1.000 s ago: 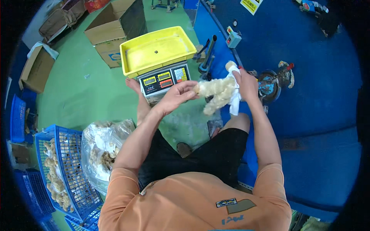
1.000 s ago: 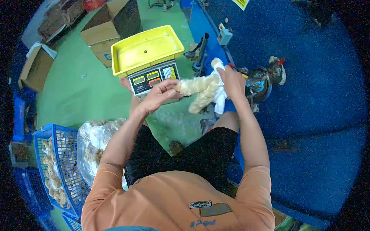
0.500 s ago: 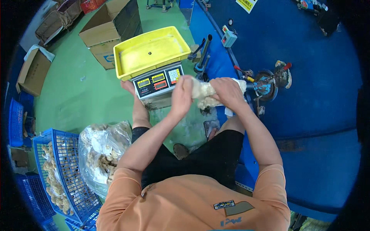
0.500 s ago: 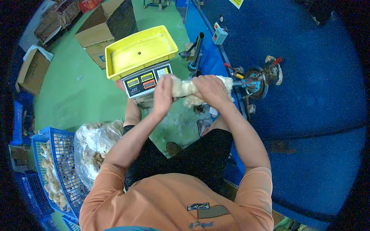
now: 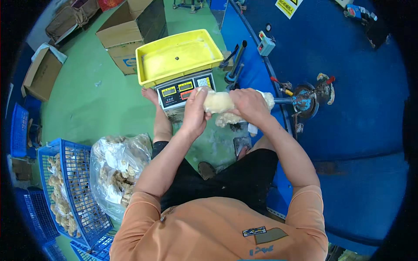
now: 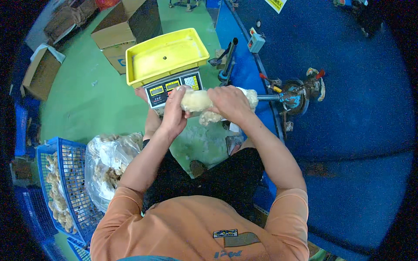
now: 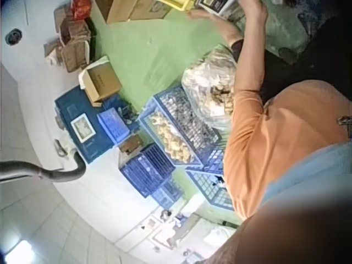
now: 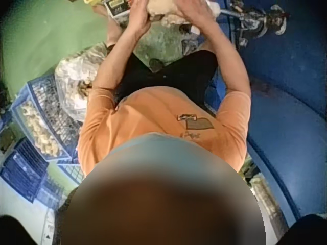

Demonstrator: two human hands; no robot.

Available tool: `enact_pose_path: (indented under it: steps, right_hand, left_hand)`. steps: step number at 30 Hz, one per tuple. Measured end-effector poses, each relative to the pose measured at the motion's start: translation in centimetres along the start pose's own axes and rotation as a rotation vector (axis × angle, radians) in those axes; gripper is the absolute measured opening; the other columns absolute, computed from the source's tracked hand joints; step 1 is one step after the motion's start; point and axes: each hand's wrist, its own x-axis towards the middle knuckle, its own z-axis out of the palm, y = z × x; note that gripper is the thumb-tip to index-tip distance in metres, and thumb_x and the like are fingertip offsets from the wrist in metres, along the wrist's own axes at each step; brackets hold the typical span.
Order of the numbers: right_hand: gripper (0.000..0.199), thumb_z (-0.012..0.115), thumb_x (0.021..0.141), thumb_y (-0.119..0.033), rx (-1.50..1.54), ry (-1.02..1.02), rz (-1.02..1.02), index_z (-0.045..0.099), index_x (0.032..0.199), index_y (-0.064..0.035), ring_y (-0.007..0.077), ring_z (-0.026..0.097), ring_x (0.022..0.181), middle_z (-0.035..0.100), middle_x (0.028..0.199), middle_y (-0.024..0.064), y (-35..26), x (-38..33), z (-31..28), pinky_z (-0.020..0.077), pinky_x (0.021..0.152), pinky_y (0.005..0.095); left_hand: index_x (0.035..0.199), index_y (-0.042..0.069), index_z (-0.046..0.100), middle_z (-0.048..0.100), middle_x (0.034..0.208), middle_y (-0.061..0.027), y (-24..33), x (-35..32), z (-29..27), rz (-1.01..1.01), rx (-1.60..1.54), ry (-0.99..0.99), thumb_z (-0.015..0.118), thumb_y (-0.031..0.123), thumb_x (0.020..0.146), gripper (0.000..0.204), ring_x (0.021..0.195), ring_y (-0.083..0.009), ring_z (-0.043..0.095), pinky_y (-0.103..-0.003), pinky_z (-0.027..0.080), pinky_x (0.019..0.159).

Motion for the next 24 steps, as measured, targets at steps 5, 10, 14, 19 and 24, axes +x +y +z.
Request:
enact_pose_path:
  steps: [5, 10, 14, 19, 24]
  right_hand:
    - [0.036, 0.067, 0.087, -0.041, 0.068, 0.010, 0.086, 0.057, 0.092, -0.0076, 0.0320, 0.064, 0.074, 0.067, 0.084, 0.0111, -3.2, 2.3, 0.5, 0.0496, 0.071, 0.0433]
    - [0.040, 0.058, 0.094, -0.043, 0.277, -0.005, 0.561, 0.059, 0.094, -0.0034, 0.0391, 0.064, 0.073, 0.068, 0.084, 0.0179, -2.4, 2.9, 0.0, 0.0490, 0.068, 0.0471]
    - [0.040, 0.052, 0.098, -0.043, 0.094, 0.118, 0.881, 0.058, 0.094, -0.0036, 0.0422, 0.062, 0.072, 0.067, 0.084, 0.0195, 6.7, -3.4, 0.1, 0.0472, 0.067, 0.0496]
    - [0.039, 0.052, 0.099, -0.044, -0.003, 0.280, 0.705, 0.053, 0.087, -0.0065, 0.0463, 0.061, 0.067, 0.067, 0.075, 0.0206, 6.9, -3.9, 1.3, 0.0458, 0.063, 0.0537]
    - [0.040, 0.051, 0.099, -0.044, 0.013, 0.238, 0.699, 0.053, 0.086, -0.0070, 0.0476, 0.060, 0.065, 0.066, 0.072, 0.0209, 4.4, -2.5, 1.2, 0.0450, 0.062, 0.0549]
  left_hand:
    - [0.117, 0.009, 0.059, 0.063, 0.096, -0.0044, 0.5, 0.9, -4.9, -0.109, -0.377, -0.036, 0.054, 0.027, 0.102, 0.025, 0.063, -0.0092, 0.054, -0.022, 0.044, 0.048]
    - [0.124, 0.009, 0.059, 0.063, 0.102, -0.0062, -0.5, -0.3, -2.3, 0.116, 0.268, -0.050, 0.053, 0.028, 0.103, 0.029, 0.068, -0.0100, 0.058, -0.024, 0.049, 0.055]
    - [0.131, 0.008, 0.058, 0.063, 0.111, -0.0072, -2.7, -0.8, 1.3, 0.025, 0.303, -0.177, 0.050, 0.028, 0.105, 0.034, 0.079, -0.0137, 0.062, -0.028, 0.054, 0.071]
    - [0.122, 0.005, 0.060, 0.064, 0.093, -0.0070, -3.4, -0.2, 3.9, 0.048, 0.345, -0.052, 0.051, 0.026, 0.102, 0.030, 0.076, -0.0110, 0.059, -0.023, 0.047, 0.063]
    - [0.112, 0.003, 0.063, 0.064, 0.087, -0.0062, -3.1, 0.3, 4.2, 0.303, 0.726, 0.032, 0.054, 0.028, 0.101, 0.028, 0.074, -0.0129, 0.057, -0.025, 0.045, 0.064]
